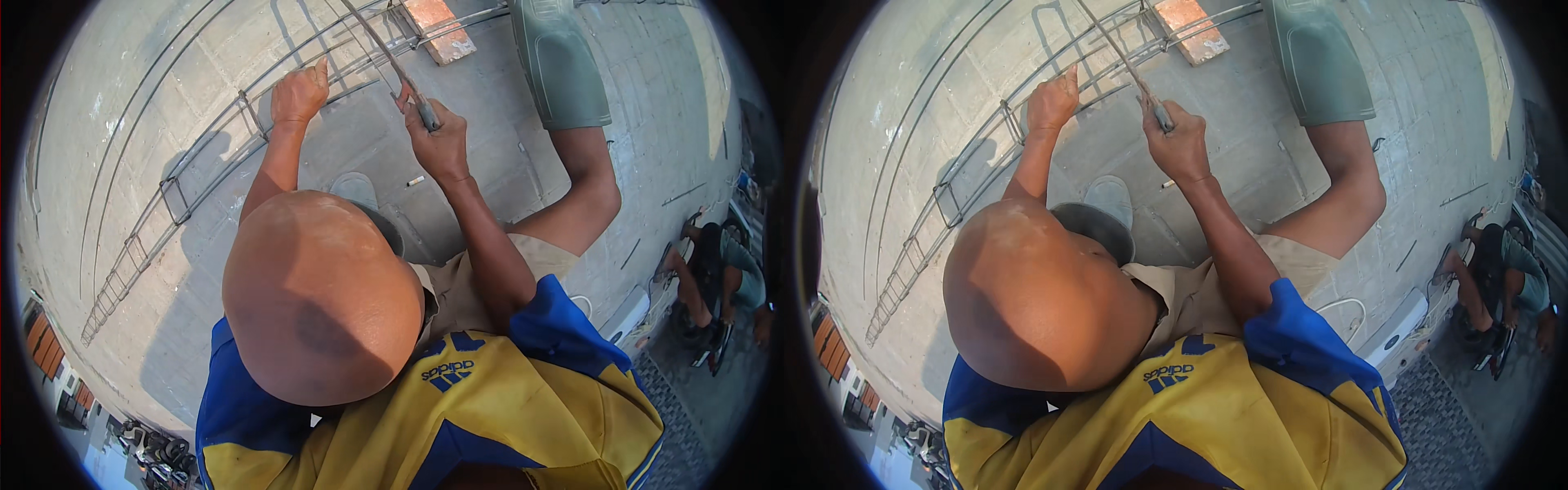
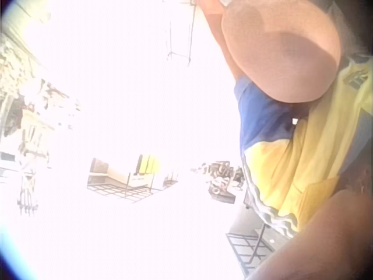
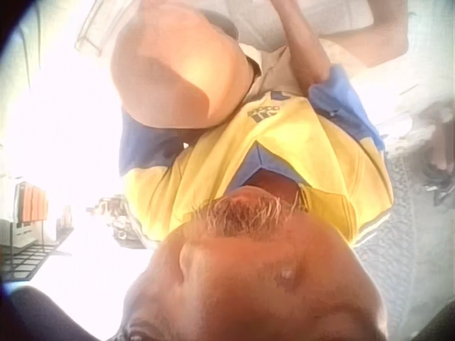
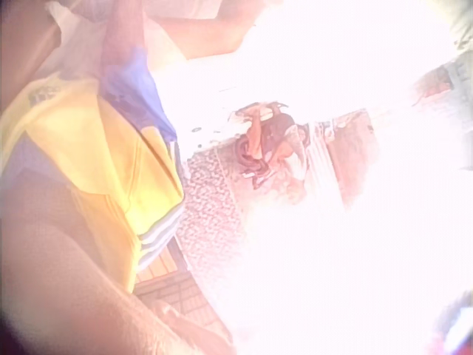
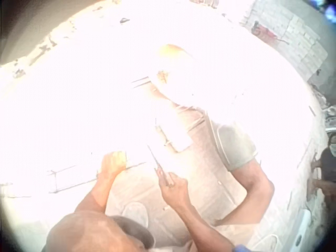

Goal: The person cuts metal rebar wires on a structure using a hacksaw, sets the tool down, and adjusts the rebar frame by hand.

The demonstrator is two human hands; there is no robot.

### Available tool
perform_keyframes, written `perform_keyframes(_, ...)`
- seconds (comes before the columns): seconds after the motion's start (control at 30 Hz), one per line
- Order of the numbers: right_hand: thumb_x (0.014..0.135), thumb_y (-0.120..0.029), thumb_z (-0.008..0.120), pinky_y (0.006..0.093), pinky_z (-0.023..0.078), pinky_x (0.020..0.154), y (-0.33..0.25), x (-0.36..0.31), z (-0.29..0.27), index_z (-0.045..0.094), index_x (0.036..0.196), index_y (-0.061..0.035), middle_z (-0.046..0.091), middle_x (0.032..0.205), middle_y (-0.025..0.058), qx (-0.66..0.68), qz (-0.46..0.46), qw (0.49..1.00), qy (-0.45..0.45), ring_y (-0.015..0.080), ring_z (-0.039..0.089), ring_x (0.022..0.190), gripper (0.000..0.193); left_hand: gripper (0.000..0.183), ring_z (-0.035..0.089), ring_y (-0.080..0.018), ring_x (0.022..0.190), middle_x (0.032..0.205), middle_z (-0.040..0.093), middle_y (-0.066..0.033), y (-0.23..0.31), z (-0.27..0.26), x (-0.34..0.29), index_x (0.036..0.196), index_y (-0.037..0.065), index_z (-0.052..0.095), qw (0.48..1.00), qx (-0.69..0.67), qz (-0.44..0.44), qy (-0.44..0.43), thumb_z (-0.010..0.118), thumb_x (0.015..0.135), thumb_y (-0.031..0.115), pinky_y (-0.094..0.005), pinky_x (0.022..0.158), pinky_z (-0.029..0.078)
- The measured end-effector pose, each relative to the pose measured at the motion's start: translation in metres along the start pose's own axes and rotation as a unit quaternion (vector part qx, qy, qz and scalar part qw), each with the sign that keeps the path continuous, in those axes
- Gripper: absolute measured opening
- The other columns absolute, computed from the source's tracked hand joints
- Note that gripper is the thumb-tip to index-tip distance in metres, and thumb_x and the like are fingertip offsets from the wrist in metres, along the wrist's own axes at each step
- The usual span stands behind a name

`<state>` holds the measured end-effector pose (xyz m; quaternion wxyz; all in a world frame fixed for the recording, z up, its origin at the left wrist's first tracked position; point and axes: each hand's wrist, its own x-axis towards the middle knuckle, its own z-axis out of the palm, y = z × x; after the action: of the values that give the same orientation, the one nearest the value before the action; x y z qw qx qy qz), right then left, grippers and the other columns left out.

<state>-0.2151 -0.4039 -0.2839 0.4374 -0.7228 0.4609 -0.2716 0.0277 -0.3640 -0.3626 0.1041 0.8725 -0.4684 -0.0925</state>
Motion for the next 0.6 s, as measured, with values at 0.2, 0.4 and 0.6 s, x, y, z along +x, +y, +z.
perform_keyframes(0.2,0.091,-0.012,0.066,0.0373,0.043,0.049,-0.01,-0.059,-0.057,0.057,0.073,0.0014,0.05,0.057,0.0197,-0.047,-0.015,0.998,-0.029,0.0209,0.053,0.046,0.024,0.06,0.068,-0.0429,0.085,0.087,0.07,-0.0255,0.007,-0.016,-0.011,0.086,0.007,0.076,0.998,-0.015,-0.012,-0.063,0.037,0.102,0.05,-0.0517,0.08,0.054)
perform_keyframes(0.4,0.092,-0.014,0.067,0.0369,0.043,0.049,0.01,-0.007,-0.008,0.058,0.074,0.0015,0.048,0.056,0.0182,-0.03,-0.022,0.999,-0.013,0.0228,0.052,0.046,0.025,0.062,0.068,-0.0441,0.089,0.09,0.07,-0.0266,0.004,0.005,-0.008,0.088,0.007,0.077,0.997,-0.028,-0.022,-0.072,0.035,0.102,0.051,-0.0514,0.083,0.054)
perform_keyframes(0.6,0.092,-0.01,0.066,0.033,0.044,0.05,0.02,-0.097,-0.08,0.063,0.076,-0.0006,0.053,0.056,0.0097,-0.054,0.013,0.998,-0.03,0.0112,0.053,0.05,0.019,0.06,0.067,-0.0438,0.091,0.092,0.07,-0.0254,0.007,0.006,0.004,0.091,0.009,0.077,0.998,-0.013,-0.016,-0.054,0.035,0.102,0.05,-0.0515,0.084,0.054)
